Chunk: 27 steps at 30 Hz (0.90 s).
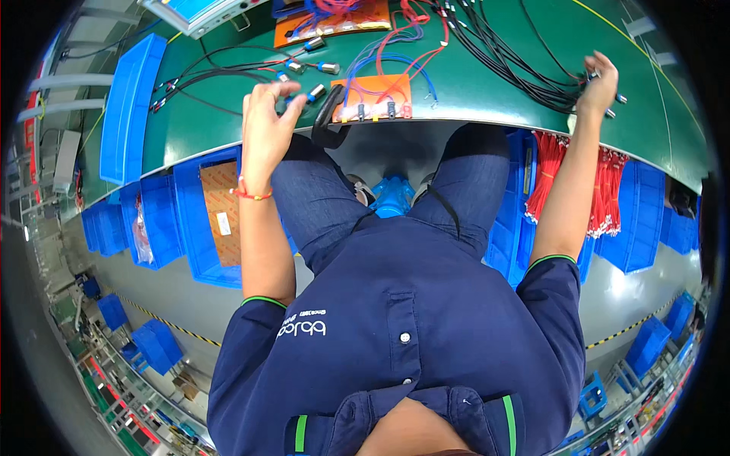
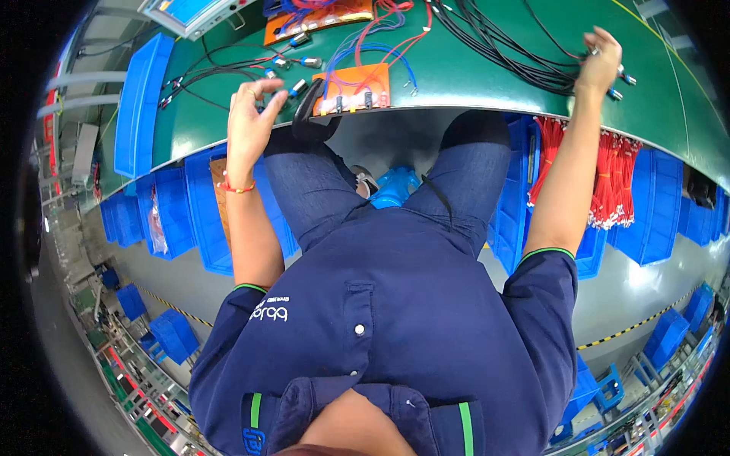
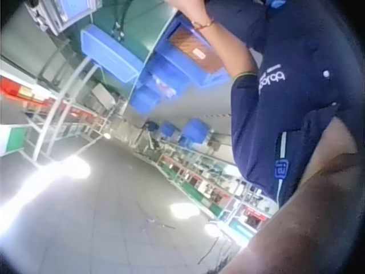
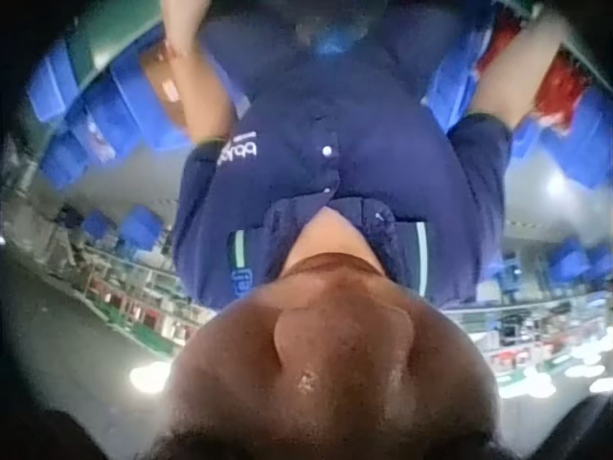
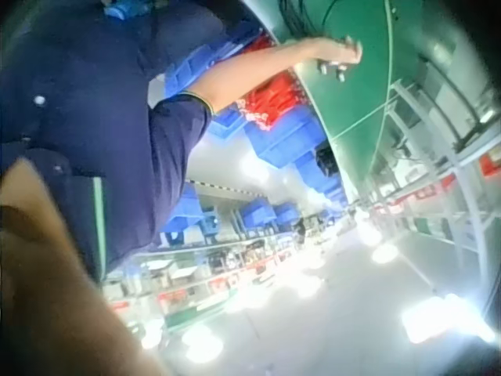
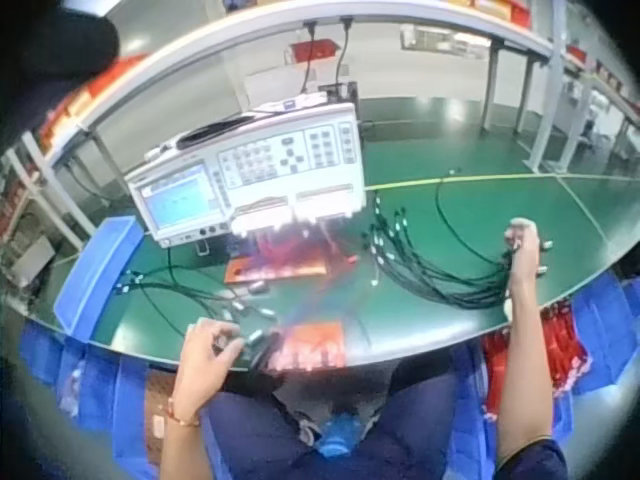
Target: Test electrical cables using a diagnostic machine at a testing station.
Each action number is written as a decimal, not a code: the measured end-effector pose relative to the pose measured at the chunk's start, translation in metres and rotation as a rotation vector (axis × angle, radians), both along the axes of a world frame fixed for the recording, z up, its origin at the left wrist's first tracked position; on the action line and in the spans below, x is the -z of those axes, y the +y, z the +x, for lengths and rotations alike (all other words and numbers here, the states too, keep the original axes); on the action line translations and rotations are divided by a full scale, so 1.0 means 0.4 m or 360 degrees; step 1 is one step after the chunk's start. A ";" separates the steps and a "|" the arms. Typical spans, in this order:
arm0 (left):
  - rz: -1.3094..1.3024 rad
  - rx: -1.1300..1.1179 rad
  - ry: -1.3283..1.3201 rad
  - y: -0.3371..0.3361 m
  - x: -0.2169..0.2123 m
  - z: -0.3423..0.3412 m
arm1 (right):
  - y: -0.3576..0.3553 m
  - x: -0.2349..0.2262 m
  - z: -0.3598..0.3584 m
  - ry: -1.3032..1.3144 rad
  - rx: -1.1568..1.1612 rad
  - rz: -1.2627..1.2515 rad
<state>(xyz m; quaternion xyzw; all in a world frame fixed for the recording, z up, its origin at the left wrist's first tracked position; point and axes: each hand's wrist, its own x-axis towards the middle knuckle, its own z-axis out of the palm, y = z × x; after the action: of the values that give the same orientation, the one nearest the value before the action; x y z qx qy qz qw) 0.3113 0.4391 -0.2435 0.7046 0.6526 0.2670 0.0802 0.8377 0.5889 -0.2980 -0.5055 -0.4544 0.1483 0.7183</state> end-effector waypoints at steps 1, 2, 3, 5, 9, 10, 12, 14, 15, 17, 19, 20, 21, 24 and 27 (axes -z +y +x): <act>0.0029 0.0081 0.0128 -0.006 0.008 -0.005 | -0.009 -0.006 -0.026 -0.0574 0.0335 -0.0091; 0.0049 0.0112 0.0219 -0.008 0.016 -0.006 | -0.034 -0.015 -0.055 -0.1141 0.0696 -0.0129; 0.0091 0.0162 0.0296 -0.005 0.024 -0.003 | -0.066 -0.028 -0.089 -0.1605 0.1083 -0.0312; 0.0135 0.0210 0.0223 0.001 0.030 0.007 | -0.121 -0.066 -0.171 -0.1570 0.0874 -0.0068; 0.0244 0.0170 -0.0385 0.005 -0.009 0.036 | -0.248 -0.100 -0.408 -0.0830 -0.0263 0.0115; 0.0227 0.0202 -0.0515 -0.003 -0.020 0.051 | -0.279 -0.112 -0.466 -0.0882 -0.0428 0.0080; 0.0184 0.0319 -0.0611 -0.023 -0.055 0.081 | -0.361 -0.139 -0.587 -0.0365 -0.1048 -0.0196; 0.0048 0.0424 -0.0447 -0.053 -0.097 0.104 | -0.405 -0.169 -0.659 0.0010 -0.1581 -0.0384; 0.0155 0.0583 -0.0307 -0.063 -0.109 0.121 | -0.412 -0.177 -0.679 0.0069 -0.1799 -0.0419; 0.0126 0.0672 -0.0368 -0.084 -0.126 0.145 | -0.421 -0.182 -0.702 0.0120 -0.1763 -0.0419; 0.0069 0.0692 -0.0405 -0.094 -0.146 0.149 | -0.418 -0.168 -0.683 -0.0014 -0.1645 -0.0367; -0.0023 0.0678 -0.0463 -0.097 -0.151 0.151 | -0.415 -0.160 -0.677 -0.0191 -0.1468 -0.0138; -0.0019 0.0683 -0.0454 -0.099 -0.153 0.154 | -0.418 -0.152 -0.674 -0.0382 -0.1272 0.0063; -0.0068 0.0883 -0.0458 -0.097 -0.152 0.158 | -0.434 -0.138 -0.658 -0.0711 -0.1022 0.0401; -0.0099 0.0826 -0.0305 -0.089 -0.151 0.147 | -0.464 -0.138 -0.613 -0.0138 -0.1796 -0.0381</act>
<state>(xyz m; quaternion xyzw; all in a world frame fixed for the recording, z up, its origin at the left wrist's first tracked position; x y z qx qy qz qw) 0.3699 0.4034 -0.1829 0.8169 0.4476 0.2828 0.2288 0.5924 0.4032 -0.2427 -0.2683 -0.6626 0.5379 0.4467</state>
